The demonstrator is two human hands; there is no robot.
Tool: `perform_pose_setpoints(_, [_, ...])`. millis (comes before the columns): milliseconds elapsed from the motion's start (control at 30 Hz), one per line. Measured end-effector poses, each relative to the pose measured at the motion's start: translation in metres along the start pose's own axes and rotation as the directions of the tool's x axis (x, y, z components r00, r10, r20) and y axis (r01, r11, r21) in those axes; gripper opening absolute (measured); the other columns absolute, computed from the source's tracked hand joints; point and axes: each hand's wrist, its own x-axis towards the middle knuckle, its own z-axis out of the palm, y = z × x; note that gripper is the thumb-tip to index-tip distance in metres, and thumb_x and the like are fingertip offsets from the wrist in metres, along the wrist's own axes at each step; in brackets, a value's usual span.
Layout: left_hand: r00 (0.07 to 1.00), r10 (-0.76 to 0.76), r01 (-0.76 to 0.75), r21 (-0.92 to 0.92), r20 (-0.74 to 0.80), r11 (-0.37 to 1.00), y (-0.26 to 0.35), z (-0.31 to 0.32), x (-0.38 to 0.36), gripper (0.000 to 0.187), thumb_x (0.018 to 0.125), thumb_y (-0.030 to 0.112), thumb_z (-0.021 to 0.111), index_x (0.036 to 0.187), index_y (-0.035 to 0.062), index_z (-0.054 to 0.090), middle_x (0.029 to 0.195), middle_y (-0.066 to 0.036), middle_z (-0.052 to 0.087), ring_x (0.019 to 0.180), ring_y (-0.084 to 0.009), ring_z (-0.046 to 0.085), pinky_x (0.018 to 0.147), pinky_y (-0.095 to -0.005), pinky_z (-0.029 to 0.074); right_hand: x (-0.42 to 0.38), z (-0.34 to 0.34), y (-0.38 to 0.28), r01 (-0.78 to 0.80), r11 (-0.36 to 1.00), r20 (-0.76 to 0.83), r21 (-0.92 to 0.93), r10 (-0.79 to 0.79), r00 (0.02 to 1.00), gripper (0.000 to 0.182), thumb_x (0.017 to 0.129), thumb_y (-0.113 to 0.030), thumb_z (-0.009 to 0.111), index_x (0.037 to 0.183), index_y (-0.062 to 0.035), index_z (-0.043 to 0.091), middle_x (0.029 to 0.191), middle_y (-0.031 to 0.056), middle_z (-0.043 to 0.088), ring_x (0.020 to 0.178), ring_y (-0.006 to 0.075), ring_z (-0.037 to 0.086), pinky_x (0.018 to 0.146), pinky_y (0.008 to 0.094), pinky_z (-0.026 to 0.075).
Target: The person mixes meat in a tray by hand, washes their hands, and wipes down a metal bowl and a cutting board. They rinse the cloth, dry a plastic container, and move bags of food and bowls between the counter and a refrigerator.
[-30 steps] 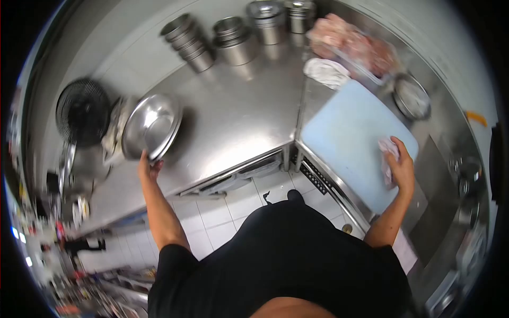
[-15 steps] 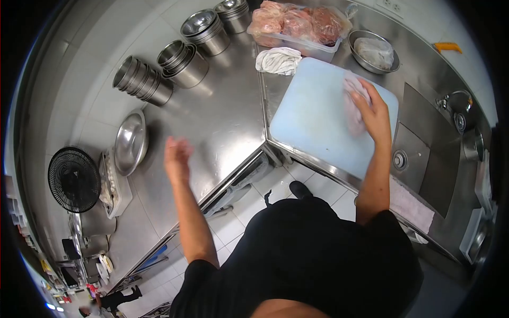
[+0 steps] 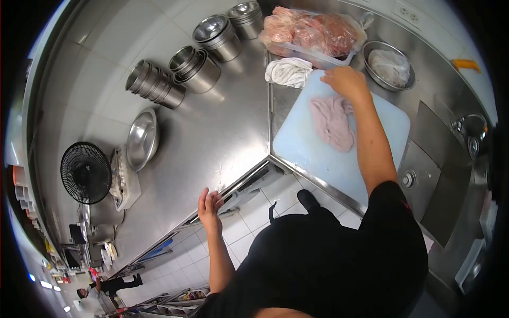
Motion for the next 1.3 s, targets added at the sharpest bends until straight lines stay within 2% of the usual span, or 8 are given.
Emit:
perform_pose_setpoints(200, [0.994,-0.065,0.068,0.039,-0.089,0.997,-0.034,-0.003,-0.064,0.042,0.095,0.027,0.057,0.130,0.0037,0.048,0.103,-0.009,0.065,0.091,-0.0186,0.063,0.077,-0.0323,0.053,0.111,0.134,-0.025,0.191,0.953,-0.237,-0.236,-0.247,0.940,0.065,0.078,-0.039,0.066,0.133,-0.0069,0.049,0.113,0.0217,0.063,0.107,0.0350,0.060,0.092,0.0434,0.046])
perform_pose_setpoints(367, [0.991,-0.133,0.134,0.067,-0.027,0.989,-0.044,0.010,-0.101,0.038,0.097,0.024,0.055,0.128,0.0025,0.051,0.105,-0.011,0.065,0.094,-0.0196,0.063,0.077,-0.0339,0.053,0.138,0.154,-0.066,0.051,0.988,-0.116,0.147,-0.034,0.993,0.061,0.078,-0.035,0.064,0.131,-0.0078,0.050,0.116,0.0215,0.063,0.108,0.0375,0.060,0.095,0.0447,0.045])
perform_pose_setpoints(567, [0.995,-0.050,0.045,0.053,0.085,0.998,-0.030,0.020,-0.105,0.041,0.096,0.025,0.055,0.129,0.0007,0.051,0.107,-0.013,0.065,0.094,-0.0195,0.063,0.082,-0.0335,0.052,0.029,0.071,-0.076,0.390,0.736,-0.431,0.553,-0.147,0.890,0.045,0.085,-0.035,0.056,0.117,-0.0034,0.058,0.103,0.0261,0.064,0.101,0.0397,0.061,0.087,0.0438,0.047])
perform_pose_setpoints(700, [0.902,0.110,-0.111,-0.021,0.418,0.994,0.012,0.077,-0.110,0.061,0.096,0.030,0.054,0.147,0.0081,0.029,0.132,-0.018,0.050,0.109,-0.0240,0.057,0.085,-0.0361,0.051,-0.123,0.024,-0.078,0.429,0.596,-0.357,0.679,-0.243,0.902,0.034,0.087,-0.034,0.059,0.103,-0.0042,0.060,0.087,0.0253,0.065,0.083,0.0430,0.063,0.072,0.0448,0.049])
perform_pose_setpoints(833, [0.707,0.226,0.045,-0.362,0.670,0.931,0.047,0.158,-0.146,0.086,0.092,0.037,0.060,0.152,0.0154,0.002,0.140,-0.013,0.039,0.115,-0.0242,0.052,0.086,-0.0368,0.051,-0.238,0.022,-0.054,0.414,0.691,-0.316,0.592,-0.273,0.909,0.029,0.090,-0.025,0.060,0.110,-0.0044,0.063,0.086,0.0171,0.068,0.079,0.0270,0.065,0.076,0.0347,0.049])
perform_pose_setpoints(1033, [0.536,0.131,0.191,-0.271,0.834,0.943,0.086,0.274,-0.251,0.052,0.094,0.019,0.058,0.139,0.0062,0.036,0.127,-0.006,0.054,0.112,-0.0158,0.054,0.093,-0.0278,0.044,-0.355,-0.058,0.056,0.336,0.759,-0.422,0.558,-0.090,0.902,0.036,0.090,-0.040,0.060,0.096,-0.0044,0.061,0.076,0.0225,0.061,0.069,0.0400,0.058,0.065,0.0421,0.047])
perform_pose_setpoints(1233, [0.413,0.252,-0.212,-0.176,0.875,0.961,0.080,0.388,-0.292,0.036,0.092,0.013,0.060,0.125,-0.0013,0.055,0.108,-0.007,0.065,0.097,-0.0113,0.058,0.086,-0.0236,0.045,-0.377,-0.098,0.213,0.295,0.723,-0.510,0.625,0.092,0.855,0.045,0.093,-0.042,0.056,0.116,-0.0036,0.062,0.100,0.0166,0.068,0.091,0.0284,0.065,0.082,0.0344,0.049])
perform_pose_setpoints(1300, [0.459,0.301,-0.614,0.054,0.836,0.787,0.069,0.428,-0.300,0.035,0.090,0.025,0.066,0.112,-0.0010,0.064,0.086,-0.006,0.068,0.077,-0.0101,0.057,0.070,-0.0243,0.046,-0.378,-0.102,0.278,0.213,0.718,-0.455,0.663,0.161,0.876,0.048,0.092,-0.042,0.057,0.119,-0.0023,0.061,0.109,0.0145,0.067,0.099,0.0254,0.063,0.088,0.0330,0.047])
